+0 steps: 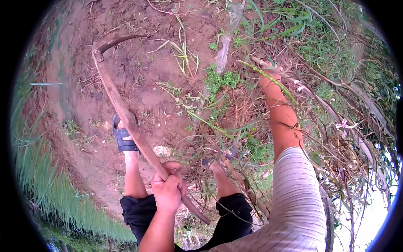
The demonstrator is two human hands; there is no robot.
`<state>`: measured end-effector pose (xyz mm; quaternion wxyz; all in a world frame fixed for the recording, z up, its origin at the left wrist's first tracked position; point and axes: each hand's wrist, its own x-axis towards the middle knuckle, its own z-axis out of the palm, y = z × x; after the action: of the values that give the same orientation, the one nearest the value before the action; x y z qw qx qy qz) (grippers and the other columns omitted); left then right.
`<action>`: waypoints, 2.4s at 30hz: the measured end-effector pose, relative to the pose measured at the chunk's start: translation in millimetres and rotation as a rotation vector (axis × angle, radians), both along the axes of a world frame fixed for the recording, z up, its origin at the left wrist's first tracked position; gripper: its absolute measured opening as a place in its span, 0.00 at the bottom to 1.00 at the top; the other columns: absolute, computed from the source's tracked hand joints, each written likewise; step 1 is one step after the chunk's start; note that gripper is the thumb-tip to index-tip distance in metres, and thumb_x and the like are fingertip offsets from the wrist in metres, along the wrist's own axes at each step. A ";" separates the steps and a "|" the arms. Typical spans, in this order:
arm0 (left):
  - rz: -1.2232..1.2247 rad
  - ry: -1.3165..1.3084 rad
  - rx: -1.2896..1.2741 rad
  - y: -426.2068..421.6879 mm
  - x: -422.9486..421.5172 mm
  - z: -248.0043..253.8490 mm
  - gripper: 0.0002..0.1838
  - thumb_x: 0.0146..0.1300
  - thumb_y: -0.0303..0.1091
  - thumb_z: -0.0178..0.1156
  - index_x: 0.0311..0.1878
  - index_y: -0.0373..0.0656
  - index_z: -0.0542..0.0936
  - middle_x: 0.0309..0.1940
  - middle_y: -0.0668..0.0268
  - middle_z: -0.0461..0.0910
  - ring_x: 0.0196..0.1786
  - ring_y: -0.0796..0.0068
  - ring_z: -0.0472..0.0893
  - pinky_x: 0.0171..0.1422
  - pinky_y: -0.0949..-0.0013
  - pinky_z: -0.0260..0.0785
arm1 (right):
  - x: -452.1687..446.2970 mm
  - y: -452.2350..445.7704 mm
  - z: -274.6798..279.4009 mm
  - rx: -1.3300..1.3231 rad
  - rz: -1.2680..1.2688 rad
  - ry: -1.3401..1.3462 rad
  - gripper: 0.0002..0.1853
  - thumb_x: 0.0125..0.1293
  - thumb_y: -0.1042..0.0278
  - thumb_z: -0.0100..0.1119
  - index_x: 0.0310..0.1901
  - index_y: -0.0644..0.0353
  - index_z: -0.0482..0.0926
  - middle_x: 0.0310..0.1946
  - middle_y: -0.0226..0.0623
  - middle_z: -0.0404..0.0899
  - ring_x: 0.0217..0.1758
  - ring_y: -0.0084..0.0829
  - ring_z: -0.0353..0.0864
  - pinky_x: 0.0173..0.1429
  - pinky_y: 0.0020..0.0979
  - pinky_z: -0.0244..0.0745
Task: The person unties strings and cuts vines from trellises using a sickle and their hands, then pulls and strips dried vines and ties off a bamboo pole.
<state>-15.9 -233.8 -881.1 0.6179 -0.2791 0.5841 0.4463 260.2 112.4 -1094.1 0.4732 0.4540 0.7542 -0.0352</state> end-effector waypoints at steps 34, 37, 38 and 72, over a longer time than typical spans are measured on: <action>0.025 -0.012 -0.011 -10.7 0.1 -10.2 0.11 0.62 0.20 0.52 0.47 0.37 0.77 0.21 0.72 0.66 0.14 0.83 0.63 0.14 0.75 0.60 | -5.3 -119.8 224.2 -0.073 -0.206 -0.009 0.12 0.67 0.57 0.58 0.42 0.57 0.78 0.30 0.46 0.84 0.35 0.50 0.85 0.39 0.45 0.80; 0.029 -0.035 -0.027 -4.9 2.6 -9.5 0.12 0.61 0.20 0.53 0.47 0.38 0.77 0.22 0.71 0.67 0.14 0.82 0.64 0.15 0.74 0.61 | 24.6 -74.7 297.6 -0.036 -0.118 -0.294 0.11 0.66 0.59 0.56 0.44 0.55 0.80 0.34 0.45 0.85 0.38 0.50 0.86 0.42 0.47 0.81; 0.010 -0.023 -0.019 -1.9 1.6 -9.0 0.11 0.62 0.20 0.53 0.47 0.38 0.77 0.21 0.71 0.67 0.14 0.82 0.64 0.15 0.74 0.61 | 59.8 -62.9 311.1 -0.013 0.000 -0.341 0.12 0.65 0.58 0.55 0.44 0.55 0.80 0.32 0.43 0.86 0.36 0.49 0.86 0.40 0.48 0.82; -0.018 0.073 0.103 -21.9 -20.5 2.5 0.12 0.63 0.22 0.52 0.49 0.36 0.77 0.19 0.72 0.69 0.15 0.82 0.66 0.17 0.76 0.60 | -25.1 -298.7 161.6 -0.494 -0.627 -0.092 0.23 0.75 0.51 0.44 0.49 0.65 0.78 0.45 0.59 0.82 0.53 0.55 0.81 0.59 0.48 0.75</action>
<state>-36.4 -255.7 -878.5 0.6135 -0.2251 0.5849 0.4804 235.1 -186.3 -932.5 0.5677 0.5357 0.5261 -0.3376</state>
